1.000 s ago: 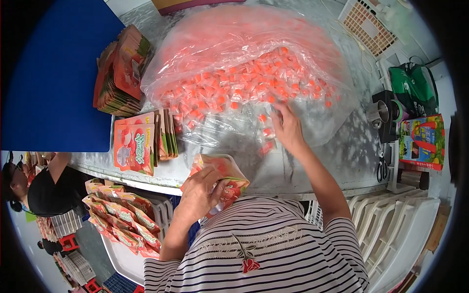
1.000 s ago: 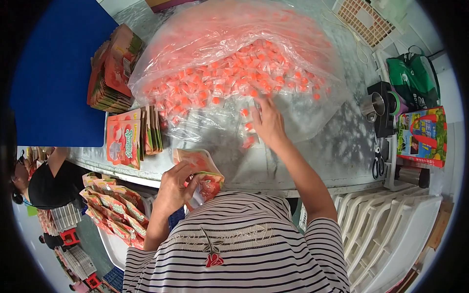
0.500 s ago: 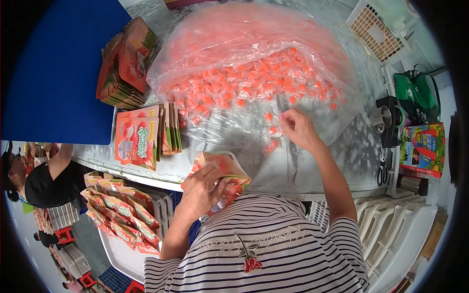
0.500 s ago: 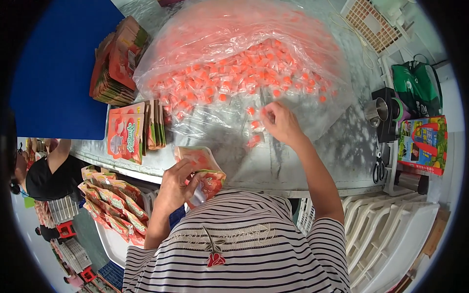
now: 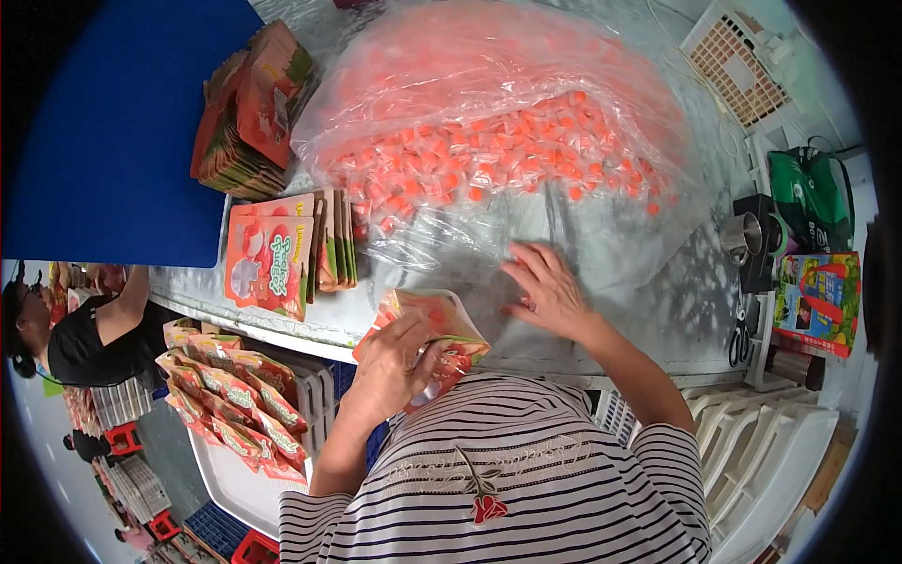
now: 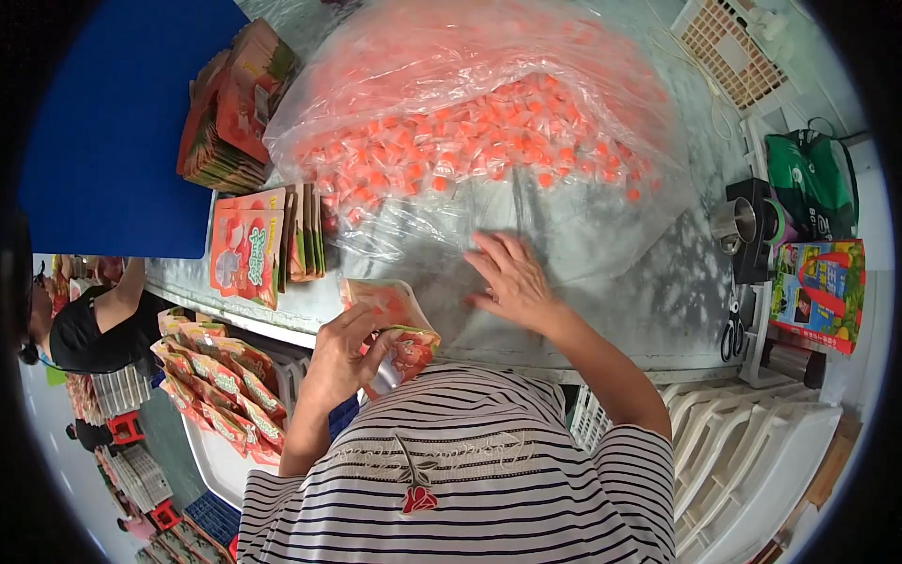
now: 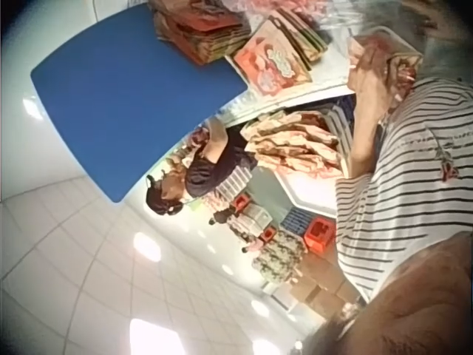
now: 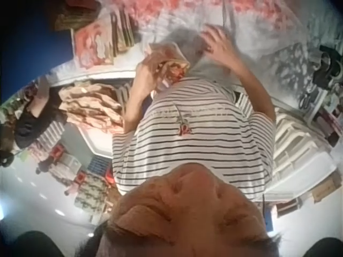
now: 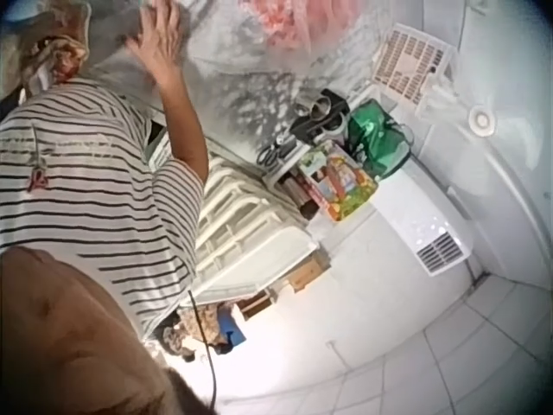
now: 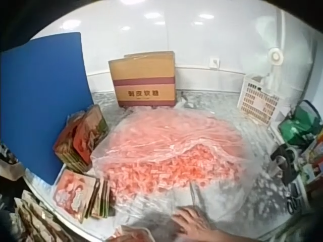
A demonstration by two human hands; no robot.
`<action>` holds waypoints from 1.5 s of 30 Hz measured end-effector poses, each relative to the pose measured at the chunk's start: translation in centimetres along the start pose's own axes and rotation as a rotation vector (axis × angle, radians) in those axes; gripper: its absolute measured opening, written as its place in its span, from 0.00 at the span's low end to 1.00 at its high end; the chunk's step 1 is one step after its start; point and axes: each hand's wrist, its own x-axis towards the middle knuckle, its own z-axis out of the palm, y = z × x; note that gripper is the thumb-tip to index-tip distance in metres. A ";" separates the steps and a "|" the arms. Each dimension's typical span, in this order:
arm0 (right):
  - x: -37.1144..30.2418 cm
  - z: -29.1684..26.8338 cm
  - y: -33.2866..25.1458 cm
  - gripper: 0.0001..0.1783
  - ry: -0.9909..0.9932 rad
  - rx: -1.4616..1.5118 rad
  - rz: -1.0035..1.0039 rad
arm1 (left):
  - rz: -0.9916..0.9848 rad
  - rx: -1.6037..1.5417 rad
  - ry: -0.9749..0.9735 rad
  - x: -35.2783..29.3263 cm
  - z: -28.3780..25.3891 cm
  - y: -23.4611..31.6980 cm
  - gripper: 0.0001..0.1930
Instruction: Packaging individual gummy candies into small plastic retail bags by hand.
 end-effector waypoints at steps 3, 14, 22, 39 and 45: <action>-1.2 0.0 -1.0 0.26 0.127 -0.087 -0.022 | 0.032 0.018 0.022 0.2 0.1 0.1 0.06; 0.1 -1.2 -1.6 0.12 0.344 0.837 0.829 | 0.023 0.015 -0.040 1.1 0.3 0.6 0.05; 5.3 -3.2 -7.2 0.11 0.224 1.793 0.764 | 0.098 0.045 -0.044 0.8 1.5 -0.2 0.06; 3.7 -3.1 -10.3 0.16 0.200 0.823 0.163 | 0.042 -0.105 -0.058 1.3 1.2 0.6 0.10; 3.5 -3.4 -11.1 0.24 0.114 0.619 0.084 | 0.260 0.050 -0.054 1.1 2.2 1.1 0.10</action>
